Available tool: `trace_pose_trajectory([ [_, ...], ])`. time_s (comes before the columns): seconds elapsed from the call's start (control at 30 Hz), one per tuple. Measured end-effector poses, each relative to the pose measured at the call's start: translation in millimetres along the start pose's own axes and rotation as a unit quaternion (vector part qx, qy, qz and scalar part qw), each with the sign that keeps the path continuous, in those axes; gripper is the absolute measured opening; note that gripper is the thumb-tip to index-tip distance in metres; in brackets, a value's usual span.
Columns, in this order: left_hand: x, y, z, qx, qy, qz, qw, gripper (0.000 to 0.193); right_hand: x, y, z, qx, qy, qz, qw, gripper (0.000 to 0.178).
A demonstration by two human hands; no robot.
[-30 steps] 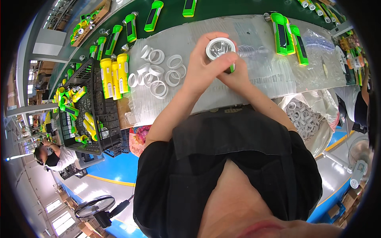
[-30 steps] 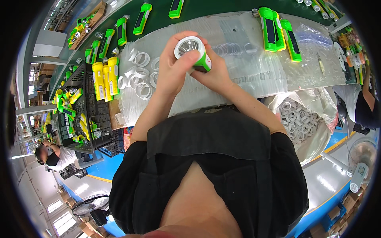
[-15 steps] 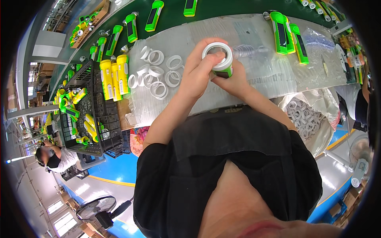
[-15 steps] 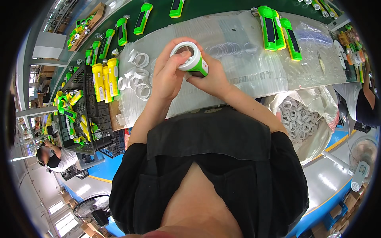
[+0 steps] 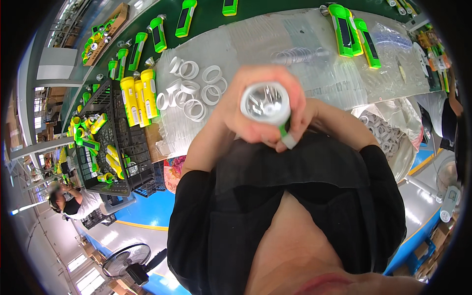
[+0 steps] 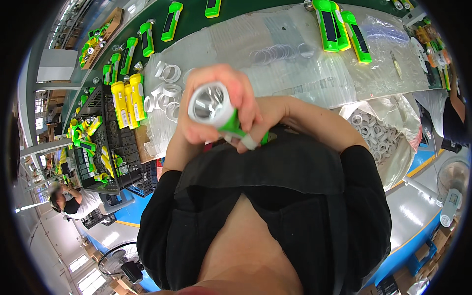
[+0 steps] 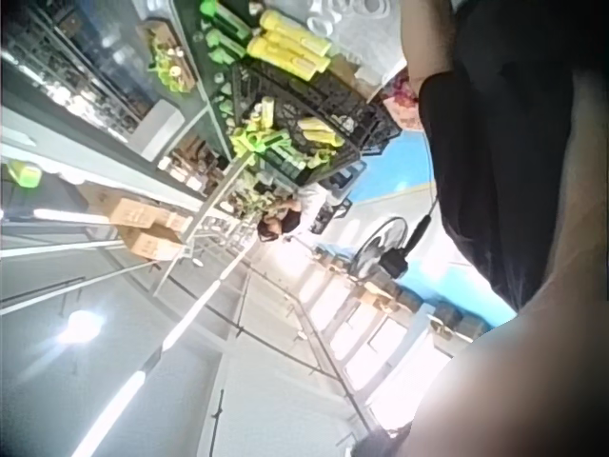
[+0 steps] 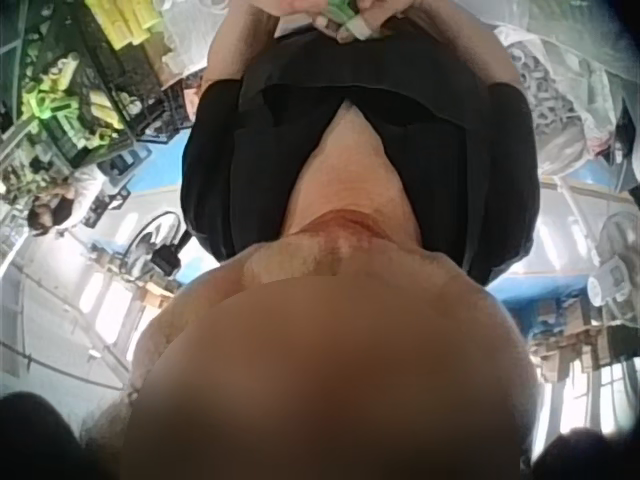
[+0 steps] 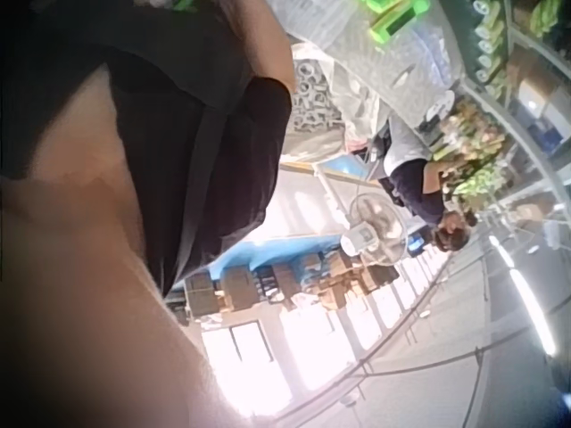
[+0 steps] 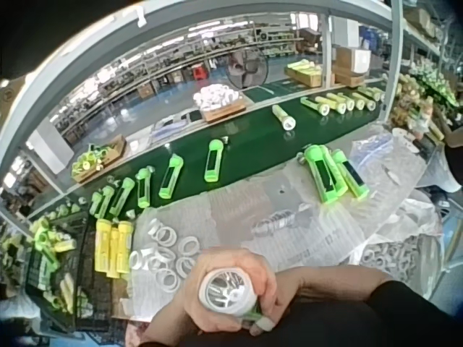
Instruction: Assembling plastic flashlight components on a production line.
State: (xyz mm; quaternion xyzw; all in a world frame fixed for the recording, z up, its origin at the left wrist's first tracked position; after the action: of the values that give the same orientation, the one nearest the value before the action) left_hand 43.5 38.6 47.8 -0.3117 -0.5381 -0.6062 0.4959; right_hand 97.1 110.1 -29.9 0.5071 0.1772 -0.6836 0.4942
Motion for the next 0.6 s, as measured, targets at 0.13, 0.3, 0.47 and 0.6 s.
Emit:
trace_pose_trajectory([
  [0.13,-8,-43,10,0.099,0.015,-0.094,0.991,0.037,-8,-10,10,0.188,-0.006,0.152,0.97,0.032],
  [0.3,-13,-65,-4,0.366,-0.072,0.012,0.928,0.044,1,-29,-23,0.478,0.005,-0.101,0.872,0.053],
  [0.47,-20,-57,-5,0.286,-0.045,0.018,0.957,0.063,6,-26,-22,0.4,-0.089,0.244,0.879,0.065],
  [0.6,-20,-53,-3,0.342,-0.097,0.059,0.933,0.065,0,-26,-25,0.264,-0.171,0.395,0.863,0.073],
])
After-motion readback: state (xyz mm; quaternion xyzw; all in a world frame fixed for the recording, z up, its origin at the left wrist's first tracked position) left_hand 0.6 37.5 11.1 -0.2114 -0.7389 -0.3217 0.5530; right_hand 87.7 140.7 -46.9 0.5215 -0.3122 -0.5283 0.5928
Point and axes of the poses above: each hand's wrist, its own z-axis towards the middle knuckle, its own y-axis out of the palm, x = y × z, the point moved 4 cm from there along z, towards the middle knuckle, and after that the axes turned 13 degrees about -y, right-handed, at the moved point
